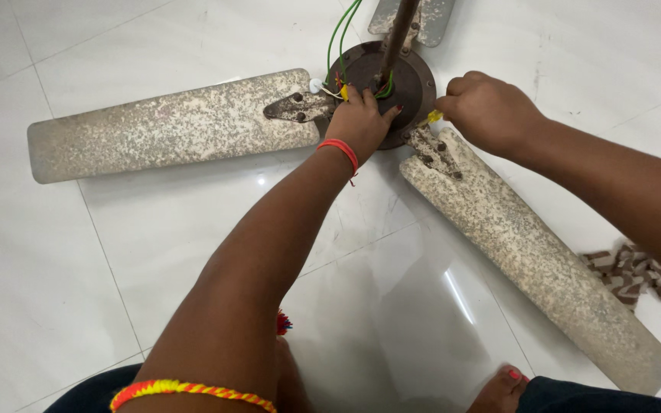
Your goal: The person cleans a ceiling fan blade with a cloth, then attaches it to the fan motor housing. They secure the blade using a screwdriver and screws, repeating the process for the remaining blades until all are attached.
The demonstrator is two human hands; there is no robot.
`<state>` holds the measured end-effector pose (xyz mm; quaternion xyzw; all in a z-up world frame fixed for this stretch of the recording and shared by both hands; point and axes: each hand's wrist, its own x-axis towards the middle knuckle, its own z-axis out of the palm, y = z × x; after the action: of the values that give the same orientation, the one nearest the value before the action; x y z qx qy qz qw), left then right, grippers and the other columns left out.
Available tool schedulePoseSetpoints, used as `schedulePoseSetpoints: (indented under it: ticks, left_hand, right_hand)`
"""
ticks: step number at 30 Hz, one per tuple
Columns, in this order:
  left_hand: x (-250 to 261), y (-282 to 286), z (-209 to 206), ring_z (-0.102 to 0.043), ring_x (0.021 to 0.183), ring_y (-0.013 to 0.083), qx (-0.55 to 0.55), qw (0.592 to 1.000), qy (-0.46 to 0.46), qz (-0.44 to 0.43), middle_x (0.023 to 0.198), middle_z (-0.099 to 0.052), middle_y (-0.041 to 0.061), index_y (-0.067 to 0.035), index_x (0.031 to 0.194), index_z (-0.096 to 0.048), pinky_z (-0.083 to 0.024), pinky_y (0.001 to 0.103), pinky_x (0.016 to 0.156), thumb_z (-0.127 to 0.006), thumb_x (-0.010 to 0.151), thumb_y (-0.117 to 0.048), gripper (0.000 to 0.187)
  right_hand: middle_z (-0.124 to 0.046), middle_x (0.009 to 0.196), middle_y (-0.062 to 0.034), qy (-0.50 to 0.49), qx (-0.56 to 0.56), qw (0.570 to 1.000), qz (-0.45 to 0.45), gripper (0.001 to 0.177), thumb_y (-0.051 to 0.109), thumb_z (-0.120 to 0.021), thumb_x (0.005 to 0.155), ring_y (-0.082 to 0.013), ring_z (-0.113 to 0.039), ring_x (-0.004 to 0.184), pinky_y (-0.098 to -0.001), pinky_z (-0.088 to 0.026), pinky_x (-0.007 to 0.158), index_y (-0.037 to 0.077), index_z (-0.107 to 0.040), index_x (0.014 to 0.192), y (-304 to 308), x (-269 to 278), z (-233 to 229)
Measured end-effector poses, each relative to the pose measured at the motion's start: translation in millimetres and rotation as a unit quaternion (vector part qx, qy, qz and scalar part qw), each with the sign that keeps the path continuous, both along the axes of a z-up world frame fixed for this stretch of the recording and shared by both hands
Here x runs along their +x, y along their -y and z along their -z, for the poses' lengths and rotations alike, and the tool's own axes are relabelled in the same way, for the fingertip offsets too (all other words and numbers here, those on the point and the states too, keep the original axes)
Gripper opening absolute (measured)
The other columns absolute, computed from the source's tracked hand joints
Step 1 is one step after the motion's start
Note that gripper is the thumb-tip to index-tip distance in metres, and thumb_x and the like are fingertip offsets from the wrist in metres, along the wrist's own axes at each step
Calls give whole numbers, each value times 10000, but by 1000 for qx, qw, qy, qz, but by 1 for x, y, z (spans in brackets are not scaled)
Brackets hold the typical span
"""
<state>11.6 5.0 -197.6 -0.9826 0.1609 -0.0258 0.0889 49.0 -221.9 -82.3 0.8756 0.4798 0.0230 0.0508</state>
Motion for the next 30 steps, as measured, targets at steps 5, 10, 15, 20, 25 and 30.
schedulePoseSetpoints:
  ticks: [5,10,15,20,25,30]
  left_hand:
    - [-1,0,-2,-497,1265,611,-5,1000,-6,0,1412,-517,345,-358,1491,-519,-597,445,826,-437,1063,-173,474]
    - [0,0,-2,-493,1253,613,-3,1000,1,1,1399,-516,350,-346,1488,-515,-587,458,847,-443,1042,-178,482]
    - [1,1,-2,-492,1269,591,7,1000,-6,0,1407,-505,350,-332,1494,-504,-563,462,906,-447,1032,-181,490]
    - [1,1,-4,-496,1278,579,17,1000,-13,3,1414,-506,346,-333,1507,-488,-548,466,938,-442,1047,-181,486]
    - [2,0,-2,-507,1266,571,18,1000,-6,7,1403,-515,346,-333,1506,-491,-552,459,933,-470,1020,-170,513]
    - [2,0,3,-509,1260,582,-2,1000,9,5,1397,-509,372,-321,1495,-514,-566,456,897,-476,1029,-172,492]
  right_hand:
    - [-712,950,-85,-7,-4,1000,-10,195,114,-671,888,-270,-677,1009,-399,-601,813,100,-767,1057,-1,4,3]
    - [-710,982,-70,49,-40,997,-44,205,90,-658,892,-255,-685,1023,-371,-614,814,87,-760,1070,1,6,6]
    - [-727,1011,-115,-63,-42,994,78,188,153,-651,966,-303,-715,929,-446,-600,806,129,-791,1089,-3,21,11]
    - [-730,1036,-114,-77,-53,989,113,207,161,-648,976,-326,-719,924,-475,-597,810,172,-807,1108,-8,30,16]
    - [-728,1056,-113,-26,-65,994,81,210,143,-676,935,-317,-714,972,-463,-604,781,168,-807,1098,-13,32,19]
    - [-735,1035,-120,57,-88,994,10,192,105,-700,922,-296,-731,943,-410,-619,726,136,-804,1081,-14,34,22]
